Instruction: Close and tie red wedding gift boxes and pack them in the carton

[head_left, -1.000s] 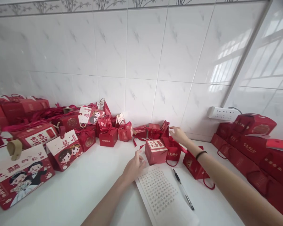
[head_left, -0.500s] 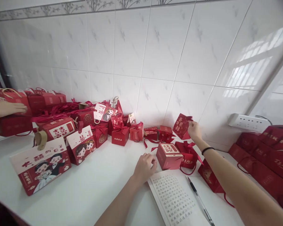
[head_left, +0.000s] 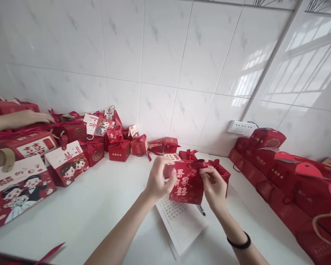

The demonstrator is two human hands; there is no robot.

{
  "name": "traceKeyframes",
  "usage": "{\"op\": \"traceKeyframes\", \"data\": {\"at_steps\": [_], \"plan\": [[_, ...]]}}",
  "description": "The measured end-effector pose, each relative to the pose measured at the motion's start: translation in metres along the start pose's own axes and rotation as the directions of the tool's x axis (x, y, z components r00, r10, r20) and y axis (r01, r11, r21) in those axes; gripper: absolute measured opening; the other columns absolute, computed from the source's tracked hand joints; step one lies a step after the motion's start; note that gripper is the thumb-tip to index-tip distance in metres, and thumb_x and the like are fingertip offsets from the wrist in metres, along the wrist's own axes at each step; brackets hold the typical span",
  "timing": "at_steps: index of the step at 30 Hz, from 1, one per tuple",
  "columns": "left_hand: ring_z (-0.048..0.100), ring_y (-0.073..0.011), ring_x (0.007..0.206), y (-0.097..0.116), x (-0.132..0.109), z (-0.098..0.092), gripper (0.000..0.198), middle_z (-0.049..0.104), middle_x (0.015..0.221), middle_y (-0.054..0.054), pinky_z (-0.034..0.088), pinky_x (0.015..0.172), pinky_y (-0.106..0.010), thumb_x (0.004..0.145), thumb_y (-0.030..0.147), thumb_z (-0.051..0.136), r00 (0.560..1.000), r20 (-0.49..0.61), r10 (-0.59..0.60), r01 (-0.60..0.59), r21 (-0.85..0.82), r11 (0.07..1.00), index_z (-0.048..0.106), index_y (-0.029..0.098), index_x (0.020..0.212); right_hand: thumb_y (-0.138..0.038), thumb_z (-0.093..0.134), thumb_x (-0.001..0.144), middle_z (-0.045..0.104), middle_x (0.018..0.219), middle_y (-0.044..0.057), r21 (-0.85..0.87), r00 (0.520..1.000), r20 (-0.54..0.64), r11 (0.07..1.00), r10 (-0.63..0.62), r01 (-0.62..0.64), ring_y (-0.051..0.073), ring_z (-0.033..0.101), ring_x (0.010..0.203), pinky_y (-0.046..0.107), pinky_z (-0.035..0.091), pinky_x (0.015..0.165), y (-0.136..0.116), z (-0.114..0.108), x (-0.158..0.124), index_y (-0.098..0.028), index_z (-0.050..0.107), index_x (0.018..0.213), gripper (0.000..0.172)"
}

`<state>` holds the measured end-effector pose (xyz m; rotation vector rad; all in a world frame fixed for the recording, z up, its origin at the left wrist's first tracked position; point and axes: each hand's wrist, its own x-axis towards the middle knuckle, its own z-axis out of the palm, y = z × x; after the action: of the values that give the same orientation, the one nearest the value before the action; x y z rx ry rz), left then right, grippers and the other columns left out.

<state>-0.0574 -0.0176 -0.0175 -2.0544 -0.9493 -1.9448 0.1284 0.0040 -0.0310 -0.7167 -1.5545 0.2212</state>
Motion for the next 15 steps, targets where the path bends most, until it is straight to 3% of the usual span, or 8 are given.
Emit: {"op": "traceKeyframes", "data": {"at_steps": [3, 7, 11, 15], "plan": [[0.056, -0.0213, 0.094, 0.015, 0.019, 0.013, 0.017, 0.060, 0.094, -0.006, 0.046, 0.086, -0.041, 0.077, 0.022, 0.056, 0.956, 0.281, -0.083, 0.075, 0.038, 0.996, 0.054, 0.019, 0.094, -0.023, 0.051, 0.089, 0.060, 0.079, 0.002, 0.073, 0.996, 0.089, 0.997, 0.007, -0.013, 0.015, 0.060, 0.071, 0.026, 0.051, 0.063, 0.004, 0.007, -0.018, -0.021, 0.057, 0.080, 0.011], [0.055, -0.0238, 0.103, 0.015, 0.030, 0.020, 0.015, 0.062, 0.103, -0.006, 0.043, 0.094, -0.045, 0.076, 0.028, 0.062, 0.859, 0.478, -0.184, 0.151, 0.106, 0.983, 0.063, 0.020, 0.088, -0.017, 0.045, 0.090, 0.055, 0.079, 0.002, 0.080, 0.988, 0.152, 0.996, -0.038, 0.026, 0.014, 0.056, 0.071, 0.024, 0.049, 0.061, 0.007, 0.013, -0.030, -0.021, 0.050, 0.083, 0.010], [0.060, -0.0202, 0.094, 0.010, 0.027, 0.017, 0.014, 0.066, 0.088, -0.002, 0.047, 0.087, -0.038, 0.080, 0.028, 0.060, 0.826, 0.513, -0.233, 0.217, 0.092, 0.972, 0.058, 0.019, 0.070, -0.012, 0.040, 0.089, 0.049, 0.076, 0.001, 0.048, 0.987, 0.122, 0.994, -0.102, 0.097, 0.013, 0.051, 0.067, 0.023, 0.046, 0.059, 0.005, 0.017, -0.036, -0.022, 0.045, 0.086, 0.011], [0.061, -0.0125, 0.067, 0.011, 0.016, 0.014, 0.016, 0.063, 0.072, 0.001, 0.049, 0.062, -0.024, 0.088, 0.030, 0.049, 0.852, 0.387, -0.352, 0.369, 0.032, 0.929, 0.051, 0.020, 0.076, -0.011, 0.044, 0.085, 0.047, 0.077, 0.000, 0.023, 0.986, 0.133, 0.995, -0.099, 0.096, 0.012, 0.048, 0.064, 0.023, 0.043, 0.056, 0.000, 0.016, -0.035, -0.022, 0.042, 0.088, 0.011]]}}
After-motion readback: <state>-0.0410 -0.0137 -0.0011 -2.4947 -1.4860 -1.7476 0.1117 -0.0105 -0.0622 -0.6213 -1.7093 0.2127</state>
